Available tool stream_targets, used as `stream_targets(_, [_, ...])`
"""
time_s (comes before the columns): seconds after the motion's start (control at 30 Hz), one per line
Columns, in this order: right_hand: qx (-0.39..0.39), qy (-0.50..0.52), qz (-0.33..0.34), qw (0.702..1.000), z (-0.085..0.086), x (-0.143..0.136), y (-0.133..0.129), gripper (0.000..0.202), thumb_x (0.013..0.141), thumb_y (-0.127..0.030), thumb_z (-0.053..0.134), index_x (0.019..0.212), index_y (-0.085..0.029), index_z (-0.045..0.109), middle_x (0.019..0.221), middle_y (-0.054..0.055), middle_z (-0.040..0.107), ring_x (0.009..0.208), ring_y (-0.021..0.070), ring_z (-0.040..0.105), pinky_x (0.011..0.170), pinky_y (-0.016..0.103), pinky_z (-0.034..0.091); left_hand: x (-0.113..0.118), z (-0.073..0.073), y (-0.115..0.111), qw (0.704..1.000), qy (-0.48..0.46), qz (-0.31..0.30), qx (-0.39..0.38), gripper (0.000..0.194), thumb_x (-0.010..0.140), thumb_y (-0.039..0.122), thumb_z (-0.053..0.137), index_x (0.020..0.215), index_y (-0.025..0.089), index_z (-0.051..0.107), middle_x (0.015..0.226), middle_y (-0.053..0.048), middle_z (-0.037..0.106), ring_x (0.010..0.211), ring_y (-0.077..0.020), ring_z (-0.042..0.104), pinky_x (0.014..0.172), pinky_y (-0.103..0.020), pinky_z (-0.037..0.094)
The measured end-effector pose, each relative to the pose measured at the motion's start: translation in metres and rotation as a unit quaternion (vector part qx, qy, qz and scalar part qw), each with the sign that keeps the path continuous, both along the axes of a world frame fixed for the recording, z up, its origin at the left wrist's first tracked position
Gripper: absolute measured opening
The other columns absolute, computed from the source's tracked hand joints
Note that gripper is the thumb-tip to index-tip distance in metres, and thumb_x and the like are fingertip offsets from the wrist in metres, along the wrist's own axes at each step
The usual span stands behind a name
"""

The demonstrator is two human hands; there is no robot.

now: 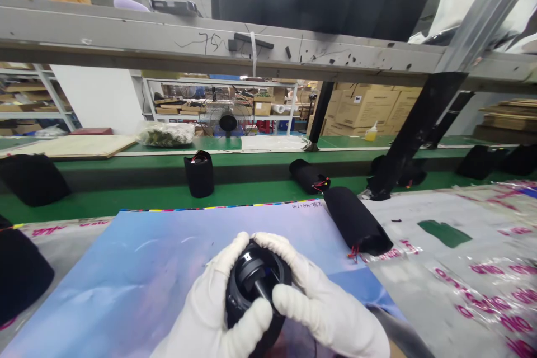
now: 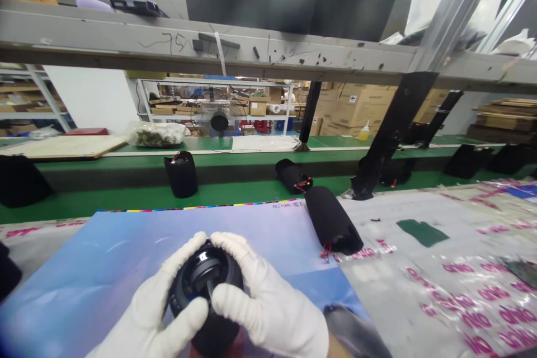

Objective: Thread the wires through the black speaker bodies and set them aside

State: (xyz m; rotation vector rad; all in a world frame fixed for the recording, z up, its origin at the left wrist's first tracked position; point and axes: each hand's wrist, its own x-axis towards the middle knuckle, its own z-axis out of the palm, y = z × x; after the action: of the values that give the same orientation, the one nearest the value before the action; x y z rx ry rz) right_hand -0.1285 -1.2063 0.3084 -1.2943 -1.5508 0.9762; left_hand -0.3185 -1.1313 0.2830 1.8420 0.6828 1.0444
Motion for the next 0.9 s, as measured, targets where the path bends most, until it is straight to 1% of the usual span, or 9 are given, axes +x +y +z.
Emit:
stream_targets(0.1, [-0.015,-0.032,-0.029,0.999,-0.004,-0.002,-0.004,0.065,0.091,-0.06,0.051,0.149,-0.036,0.033,0.159,0.0,0.029,0.147,0.025,0.024,0.122,0.047,0.016,0.0,0.003,-0.001,1.0,-0.025,-0.001,0.005,0.053,0.086,0.05,0.062,0.137,0.039,0.052,0.142,0.002,0.057,0.132,-0.0279,0.051,0.116,-0.041,0.034])
stream_targets(0.2, [-0.046,-0.008,-0.057,0.997,-0.007,-0.006,-0.001,0.066,0.092,-0.066,0.042,0.15,-0.036,0.031,0.159,-0.001,0.03,0.148,0.0252,0.024,0.123,0.05,0.014,-0.003,0.001,0.005,0.999,-0.019,-0.004,-0.04,0.048,0.093,0.046,0.051,0.139,0.034,0.052,0.138,-0.001,0.061,0.13,-0.0284,0.053,0.114,-0.041,0.037])
stream_targets(0.27, [-0.028,-0.03,-0.084,0.996,-0.007,-0.008,0.001,0.064,0.094,-0.067,0.032,0.147,-0.033,0.039,0.156,0.001,0.037,0.147,0.0256,0.027,0.123,0.051,0.015,-0.004,0.0,0.011,0.998,0.001,-0.003,-0.062,0.047,0.094,0.044,0.048,0.139,0.03,0.052,0.134,-0.003,0.063,0.127,-0.0282,0.056,0.114,-0.041,0.037])
stream_targets(0.37, [0.015,-0.081,-0.103,0.991,-0.004,-0.011,0.004,0.067,0.095,-0.067,0.027,0.141,-0.025,0.05,0.152,0.007,0.043,0.143,0.0276,0.034,0.122,0.052,0.02,-0.003,0.005,0.016,0.996,0.038,-0.005,-0.084,0.047,0.095,0.047,0.047,0.138,0.029,0.053,0.139,0.0,0.059,0.133,-0.0271,0.05,0.118,-0.041,0.031])
stream_targets(0.5, [0.012,-0.078,-0.098,0.992,0.0,-0.012,0.009,0.062,0.096,-0.063,0.03,0.142,-0.025,0.048,0.151,0.007,0.045,0.143,0.0265,0.035,0.122,0.052,0.022,0.003,0.013,0.019,0.986,0.046,-0.039,-0.157,0.06,0.098,0.055,0.024,0.148,0.025,0.037,0.136,-0.002,0.061,0.127,-0.0244,0.056,0.109,-0.042,0.045])
stream_targets(0.63, [0.097,-0.038,-0.066,0.992,-0.002,-0.012,0.015,0.047,0.099,-0.055,0.035,0.13,-0.028,0.059,0.139,0.006,0.057,0.131,0.0203,0.05,0.116,0.04,0.038,0.004,0.005,0.033,0.983,0.077,-0.028,-0.163,0.06,0.09,0.064,0.044,0.141,0.033,0.048,0.146,0.003,0.05,0.141,-0.0272,0.038,0.119,-0.048,0.025])
stream_targets(0.7, [0.095,-0.023,-0.079,0.992,-0.004,-0.013,0.016,0.044,0.1,-0.052,0.037,0.132,-0.03,0.056,0.141,0.005,0.055,0.133,0.0197,0.048,0.117,0.04,0.036,0.005,-0.003,0.042,0.979,0.076,-0.059,-0.18,0.069,0.087,0.071,0.04,0.142,0.029,0.048,0.147,-0.001,0.048,0.141,-0.0282,0.038,0.118,-0.047,0.029])
stream_targets(0.8, [0.085,-0.025,-0.085,0.992,-0.005,-0.014,0.017,0.046,0.099,-0.053,0.037,0.136,-0.032,0.053,0.143,0.005,0.053,0.137,0.0204,0.043,0.118,0.042,0.033,0.005,-0.007,0.049,0.971,0.065,-0.105,-0.203,0.085,0.084,0.078,0.031,0.149,0.023,0.037,0.142,-0.009,0.055,0.132,-0.0303,0.051,0.11,-0.047,0.041])
stream_targets(0.9, [0.117,-0.027,-0.057,0.991,-0.003,-0.012,0.018,0.045,0.099,-0.054,0.038,0.13,-0.029,0.059,0.135,0.006,0.058,0.129,0.0185,0.052,0.113,0.037,0.041,-0.001,0.001,0.048,0.988,0.098,-0.056,-0.109,0.082,0.079,0.078,0.046,0.147,0.033,0.039,0.148,-0.003,0.049,0.136,-0.0335,0.045,0.115,-0.052,0.032])
